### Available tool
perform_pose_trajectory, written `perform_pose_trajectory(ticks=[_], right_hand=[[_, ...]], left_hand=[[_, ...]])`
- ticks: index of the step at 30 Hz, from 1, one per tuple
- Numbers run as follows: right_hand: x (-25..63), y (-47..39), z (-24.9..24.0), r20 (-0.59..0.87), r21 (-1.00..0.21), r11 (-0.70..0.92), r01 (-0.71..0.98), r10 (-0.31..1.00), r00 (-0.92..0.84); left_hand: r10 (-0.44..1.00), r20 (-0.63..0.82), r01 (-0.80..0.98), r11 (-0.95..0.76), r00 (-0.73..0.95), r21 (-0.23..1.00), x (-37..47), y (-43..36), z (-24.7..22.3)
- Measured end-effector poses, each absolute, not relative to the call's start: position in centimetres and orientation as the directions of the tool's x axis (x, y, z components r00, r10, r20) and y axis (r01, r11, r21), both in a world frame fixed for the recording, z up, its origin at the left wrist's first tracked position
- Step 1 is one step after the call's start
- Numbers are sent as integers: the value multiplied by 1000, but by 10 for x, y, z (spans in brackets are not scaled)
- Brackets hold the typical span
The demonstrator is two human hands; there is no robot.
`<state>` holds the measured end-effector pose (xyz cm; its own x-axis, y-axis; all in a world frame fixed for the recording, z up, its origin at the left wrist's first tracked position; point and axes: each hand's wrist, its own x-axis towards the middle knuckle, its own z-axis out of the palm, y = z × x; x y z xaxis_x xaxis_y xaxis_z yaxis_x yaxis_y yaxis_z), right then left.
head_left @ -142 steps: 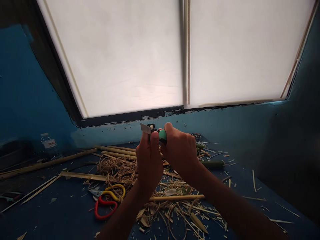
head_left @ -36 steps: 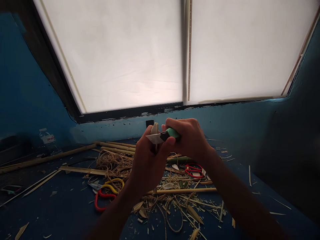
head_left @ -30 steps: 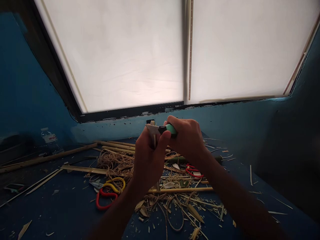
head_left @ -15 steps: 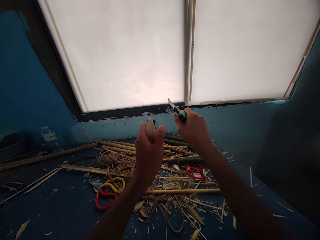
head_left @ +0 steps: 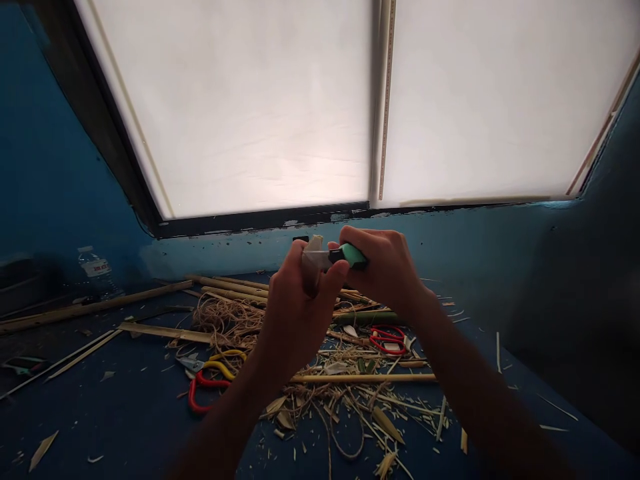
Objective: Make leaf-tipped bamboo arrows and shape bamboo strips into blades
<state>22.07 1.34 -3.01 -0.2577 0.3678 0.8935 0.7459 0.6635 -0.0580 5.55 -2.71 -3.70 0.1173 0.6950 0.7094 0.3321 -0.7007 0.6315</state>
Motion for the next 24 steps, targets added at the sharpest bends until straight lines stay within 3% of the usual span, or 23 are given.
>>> perform_pose_trajectory(ticks=[5, 8, 15, 24], right_hand=[[220, 12, -33, 902, -37, 581, 813, 369, -223], [212, 10, -37, 910, -97, 465, 880, 400, -111], [184, 22, -51, 850, -226, 270, 936, 525, 54], [177, 25, -55, 723, -243, 180, 953, 689, 54]], left_hand=[[672, 723, 366, -720, 160, 589, 55, -26, -41], [660, 744, 361, -723, 107, 589, 57, -23, -43], [725, 684, 316, -633, -78, 707, 63, -5, -47], [762, 636, 252, -595, -124, 763, 64, 14, -56]])
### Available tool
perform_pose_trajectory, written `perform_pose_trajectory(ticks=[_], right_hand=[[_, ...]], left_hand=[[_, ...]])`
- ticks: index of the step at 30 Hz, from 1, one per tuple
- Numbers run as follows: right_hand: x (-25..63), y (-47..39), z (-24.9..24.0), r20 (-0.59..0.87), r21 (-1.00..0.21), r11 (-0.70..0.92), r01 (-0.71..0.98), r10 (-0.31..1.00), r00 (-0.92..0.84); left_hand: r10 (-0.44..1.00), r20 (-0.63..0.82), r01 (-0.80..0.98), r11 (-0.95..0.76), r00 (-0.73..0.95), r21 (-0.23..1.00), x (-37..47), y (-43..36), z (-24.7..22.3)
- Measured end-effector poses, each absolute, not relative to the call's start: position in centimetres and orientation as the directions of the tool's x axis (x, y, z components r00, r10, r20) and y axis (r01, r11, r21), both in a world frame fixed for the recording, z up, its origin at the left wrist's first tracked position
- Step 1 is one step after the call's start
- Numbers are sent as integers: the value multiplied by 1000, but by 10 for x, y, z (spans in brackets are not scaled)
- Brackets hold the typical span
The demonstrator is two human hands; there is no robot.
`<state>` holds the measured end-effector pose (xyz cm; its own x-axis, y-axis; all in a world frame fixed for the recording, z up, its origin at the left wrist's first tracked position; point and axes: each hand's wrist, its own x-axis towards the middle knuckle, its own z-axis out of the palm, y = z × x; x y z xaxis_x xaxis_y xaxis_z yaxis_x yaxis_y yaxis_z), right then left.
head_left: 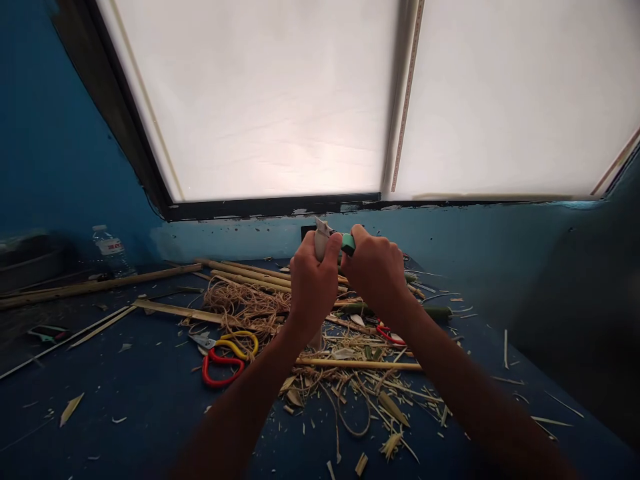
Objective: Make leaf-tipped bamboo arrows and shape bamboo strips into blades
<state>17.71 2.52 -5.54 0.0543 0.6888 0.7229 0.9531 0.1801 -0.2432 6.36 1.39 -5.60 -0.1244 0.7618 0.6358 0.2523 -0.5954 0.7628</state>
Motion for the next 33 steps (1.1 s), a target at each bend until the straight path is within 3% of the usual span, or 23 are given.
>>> perform_pose_trajectory(ticks=[8, 11, 14, 16, 19, 25, 29, 33], right_hand=[[189, 36, -52, 632, -248, 75, 966, 768, 103], [220, 56, -48, 598, -288, -14, 958, 778, 191], [255, 69, -43, 582, -317, -45, 947, 779, 232], [271, 70, -40, 584, -358, -18, 933, 776, 239], [275, 61, -34, 662, -393, 188, 900, 737, 135], [253, 26, -24, 863, -248, 573, 781, 497, -91], [246, 7, -22, 910, -79, 618, 782, 366, -197], [245, 1, -23, 910, 32, 594, 804, 316, -270]], left_hand=[[860, 510, 79, -506, -36, 859, 67, 15, -60], [887, 453, 33, -457, 87, 889, 72, 0, -59], [854, 497, 51, -509, 155, 859, 74, -14, -54], [801, 583, 139, -598, 132, 790, 73, -19, -51], [760, 637, 161, -650, 125, 743, 67, -20, -47], [722, 660, -28, -670, 208, 742, 57, -19, -40], [706, 666, -31, -680, 240, 732, 52, -27, -32], [721, 638, -14, -660, 271, 751, 51, -34, -31]])
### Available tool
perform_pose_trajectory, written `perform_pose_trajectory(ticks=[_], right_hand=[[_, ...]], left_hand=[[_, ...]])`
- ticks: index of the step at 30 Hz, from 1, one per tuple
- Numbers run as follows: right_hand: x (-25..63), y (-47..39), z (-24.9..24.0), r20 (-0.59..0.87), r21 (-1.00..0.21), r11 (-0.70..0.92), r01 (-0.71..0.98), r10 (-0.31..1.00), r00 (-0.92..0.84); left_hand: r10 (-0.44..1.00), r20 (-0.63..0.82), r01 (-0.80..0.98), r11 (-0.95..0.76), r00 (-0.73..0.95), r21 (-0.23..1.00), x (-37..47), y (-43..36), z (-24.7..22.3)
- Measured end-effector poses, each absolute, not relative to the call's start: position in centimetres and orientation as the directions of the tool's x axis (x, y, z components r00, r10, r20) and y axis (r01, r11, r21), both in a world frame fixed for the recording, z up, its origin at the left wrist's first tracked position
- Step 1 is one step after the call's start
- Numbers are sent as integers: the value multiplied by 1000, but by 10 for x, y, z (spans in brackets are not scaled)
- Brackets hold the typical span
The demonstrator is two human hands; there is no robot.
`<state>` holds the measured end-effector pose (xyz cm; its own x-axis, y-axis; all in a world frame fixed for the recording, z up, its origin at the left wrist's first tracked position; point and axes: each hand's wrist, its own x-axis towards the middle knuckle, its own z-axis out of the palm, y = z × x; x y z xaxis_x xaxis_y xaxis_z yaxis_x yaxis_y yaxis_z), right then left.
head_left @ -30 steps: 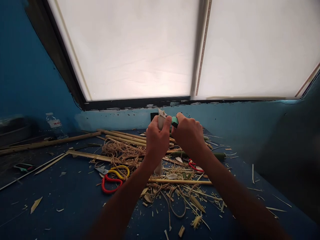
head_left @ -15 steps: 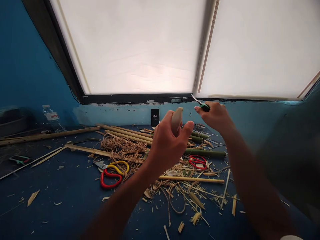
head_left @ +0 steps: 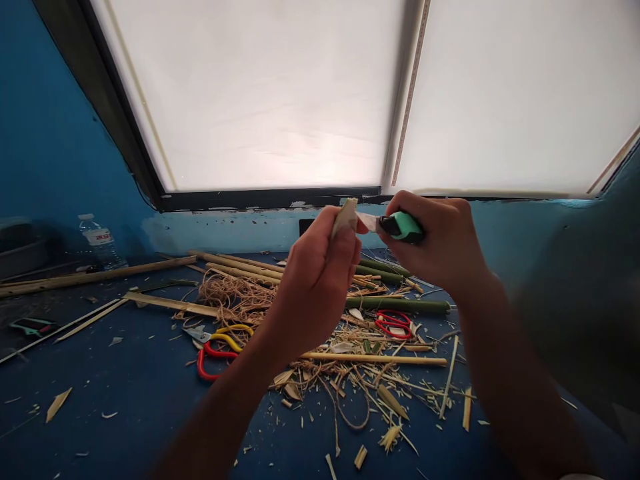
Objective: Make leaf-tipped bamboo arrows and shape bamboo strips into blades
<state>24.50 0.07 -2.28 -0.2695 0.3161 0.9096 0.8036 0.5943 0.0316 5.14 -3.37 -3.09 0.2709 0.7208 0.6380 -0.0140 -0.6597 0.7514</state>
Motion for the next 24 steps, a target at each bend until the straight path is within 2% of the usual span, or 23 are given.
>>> perform_pose_trajectory(ticks=[4, 10, 19, 24], right_hand=[[242, 3, -25, 917, 67, 575, 816, 287, -277], [233, 4, -28, 882, 70, 603, 795, 335, -332], [225, 1, -28, 913, 12, 556, 831, 333, -236], [212, -1, -32, 919, -39, 354, 934, 379, -106]], left_hand=[[737, 629, 83, -663, 246, 744, 53, -36, -36], [679, 706, 311, -727, 200, 612, 52, -34, -35], [693, 689, 245, -720, 211, 649, 56, -29, -42], [711, 700, 253, -692, 74, 676, 59, -21, -45]])
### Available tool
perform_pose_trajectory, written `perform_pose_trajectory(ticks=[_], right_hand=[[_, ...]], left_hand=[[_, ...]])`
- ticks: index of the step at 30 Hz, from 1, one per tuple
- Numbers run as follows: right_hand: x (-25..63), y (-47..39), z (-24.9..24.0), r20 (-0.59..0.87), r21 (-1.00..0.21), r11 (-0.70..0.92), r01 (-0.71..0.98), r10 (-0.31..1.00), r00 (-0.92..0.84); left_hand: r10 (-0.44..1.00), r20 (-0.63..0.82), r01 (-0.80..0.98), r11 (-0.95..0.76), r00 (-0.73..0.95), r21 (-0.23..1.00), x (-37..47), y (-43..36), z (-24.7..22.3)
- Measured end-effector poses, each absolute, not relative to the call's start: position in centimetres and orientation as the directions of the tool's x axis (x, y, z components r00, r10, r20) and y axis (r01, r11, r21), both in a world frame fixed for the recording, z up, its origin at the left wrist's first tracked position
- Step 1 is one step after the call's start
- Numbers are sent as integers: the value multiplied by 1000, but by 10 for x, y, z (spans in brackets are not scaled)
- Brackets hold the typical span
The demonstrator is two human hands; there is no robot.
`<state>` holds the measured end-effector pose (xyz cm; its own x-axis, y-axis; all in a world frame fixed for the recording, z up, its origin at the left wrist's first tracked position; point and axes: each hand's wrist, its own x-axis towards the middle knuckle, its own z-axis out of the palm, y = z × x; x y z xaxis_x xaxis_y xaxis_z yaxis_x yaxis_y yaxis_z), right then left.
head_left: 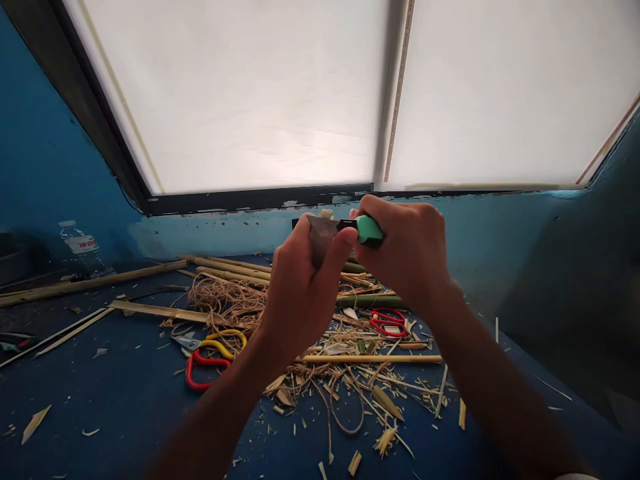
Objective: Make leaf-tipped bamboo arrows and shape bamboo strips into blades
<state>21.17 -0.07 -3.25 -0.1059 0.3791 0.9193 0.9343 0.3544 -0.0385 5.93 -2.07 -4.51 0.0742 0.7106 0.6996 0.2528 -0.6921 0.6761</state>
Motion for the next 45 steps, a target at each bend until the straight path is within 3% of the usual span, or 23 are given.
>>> perform_pose_trajectory(ticks=[5, 8, 13, 17, 20, 22, 25, 28, 31, 34, 39, 42, 45], right_hand=[[190, 7, -43, 916, -113, 209, 971, 400, 21], [182, 12, -48, 905, -131, 197, 972, 423, 36], [178, 15, -51, 856, -127, 158, 979, 517, 27], [183, 28, -51, 829, -121, 163, 979, 560, 9], [213, 47, -47, 842, -238, 112, 965, 519, 148], [246, 59, -43, 858, -389, 120, 913, 408, 312], [291, 69, -36, 868, -400, 191, 897, 393, 303], [308, 64, -29, 879, -372, 294, 880, 418, 231], [294, 48, -23, 891, -321, 409, 854, 437, 125], [269, 26, -19, 908, -215, 537, 816, 418, -36], [246, -2, -19, 900, -54, 666, 744, 354, -252], [242, -6, -21, 890, -34, 652, 758, 364, -273], [240, -3, -23, 877, -29, 664, 747, 376, -300]], left_hand=[[739, 672, 229, -646, -54, 729, 63, -11, -47], [727, 682, 242, -649, -84, 721, 63, -10, -47], [674, 729, 410, -635, -119, 654, 61, -2, -46], [703, 698, 391, -608, -141, 691, 62, 10, -50], [698, 701, 353, -625, -146, 696, 64, 13, -58], [726, 682, 322, -627, -90, 710, 67, 12, -63], [768, 640, 282, -623, 41, 730, 70, 6, -62], [777, 618, 263, -624, 114, 736, 70, -5, -55], [799, 581, 104, -598, 151, 795, 67, -17, -46], [803, 564, -71, -562, 193, 824, 63, -26, -38], [797, 554, -176, -525, 241, 833, 59, -33, -33], [791, 548, -137, -532, 270, 836, 56, -36, -33], [772, 582, 25, -607, 256, 794, 54, -41, -33]])
